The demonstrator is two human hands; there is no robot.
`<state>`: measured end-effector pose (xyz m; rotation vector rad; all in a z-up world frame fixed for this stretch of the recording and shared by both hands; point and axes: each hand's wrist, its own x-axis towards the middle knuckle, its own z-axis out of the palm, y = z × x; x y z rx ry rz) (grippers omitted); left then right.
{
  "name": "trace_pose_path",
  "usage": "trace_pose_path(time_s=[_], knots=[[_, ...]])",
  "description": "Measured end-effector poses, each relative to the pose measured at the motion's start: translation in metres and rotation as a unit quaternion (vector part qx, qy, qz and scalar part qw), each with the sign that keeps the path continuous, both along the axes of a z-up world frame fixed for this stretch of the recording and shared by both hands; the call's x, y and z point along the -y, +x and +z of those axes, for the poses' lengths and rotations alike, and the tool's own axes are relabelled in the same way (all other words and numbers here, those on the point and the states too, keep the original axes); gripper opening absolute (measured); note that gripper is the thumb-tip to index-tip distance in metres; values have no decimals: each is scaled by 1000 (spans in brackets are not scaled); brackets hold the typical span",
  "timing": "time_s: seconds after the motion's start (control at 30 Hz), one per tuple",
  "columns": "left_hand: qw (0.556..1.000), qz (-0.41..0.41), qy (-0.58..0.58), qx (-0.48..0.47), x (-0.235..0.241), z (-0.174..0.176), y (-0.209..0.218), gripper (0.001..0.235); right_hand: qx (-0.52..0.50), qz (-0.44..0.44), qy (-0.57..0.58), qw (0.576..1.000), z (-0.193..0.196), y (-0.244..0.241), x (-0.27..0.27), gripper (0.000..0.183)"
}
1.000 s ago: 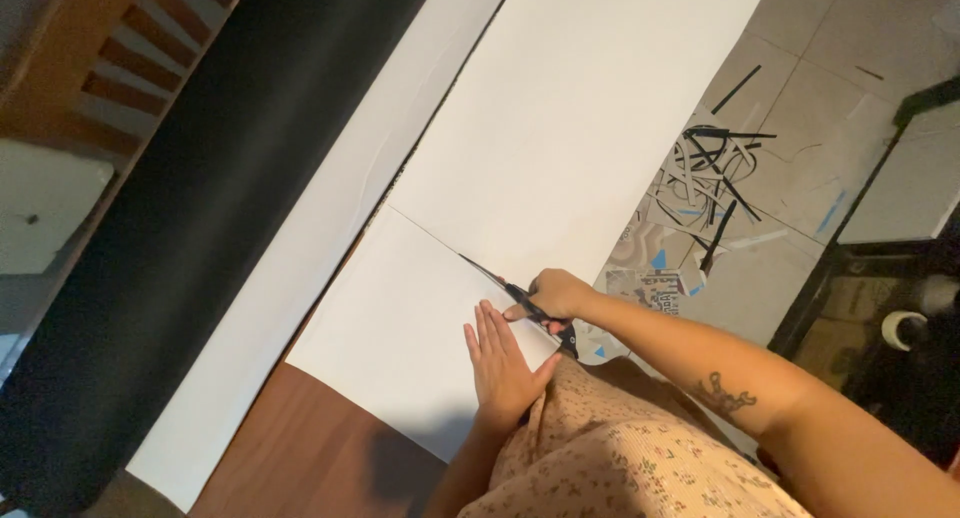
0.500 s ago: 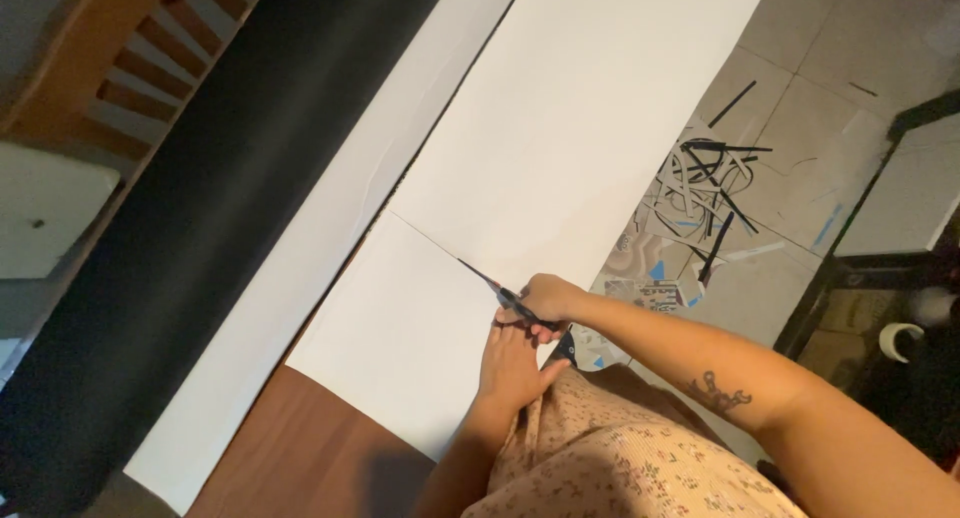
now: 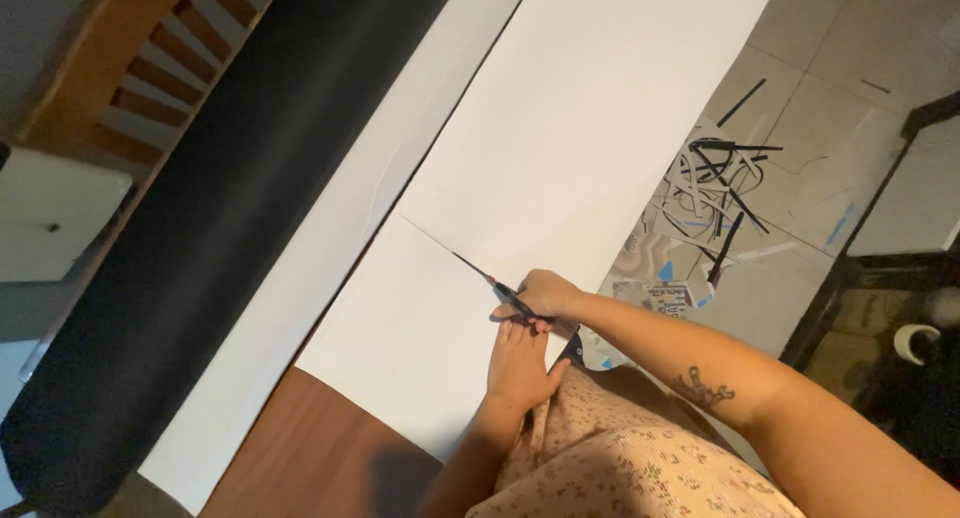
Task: Cutting large sheets of sublimation paper from a roll using scissors on a wooden table.
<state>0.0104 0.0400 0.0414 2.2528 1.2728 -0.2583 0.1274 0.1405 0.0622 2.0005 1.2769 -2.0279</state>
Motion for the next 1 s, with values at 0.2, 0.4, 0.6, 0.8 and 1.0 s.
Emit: trace_pose_path(time_s=[0.2, 0.4, 0.6, 0.8, 1.0], knots=[[1000, 0, 16, 4, 2, -2, -3, 70, 74, 138, 39, 987, 4, -19, -17, 85], [1000, -7, 8, -8, 1, 3, -3, 69, 68, 133, 43, 988, 10, -18, -12, 71], [1000, -4, 22, 3, -2, 13, -4, 68, 47, 106, 18, 993, -1, -30, -38, 73], [999, -4, 41, 30, -3, 17, -4, 69, 83, 132, 57, 986, -26, -34, -32, 64], [998, -2, 56, 40, 1, 1, -5, 68, 17, 63, 5, 998, 0, -44, -58, 56]])
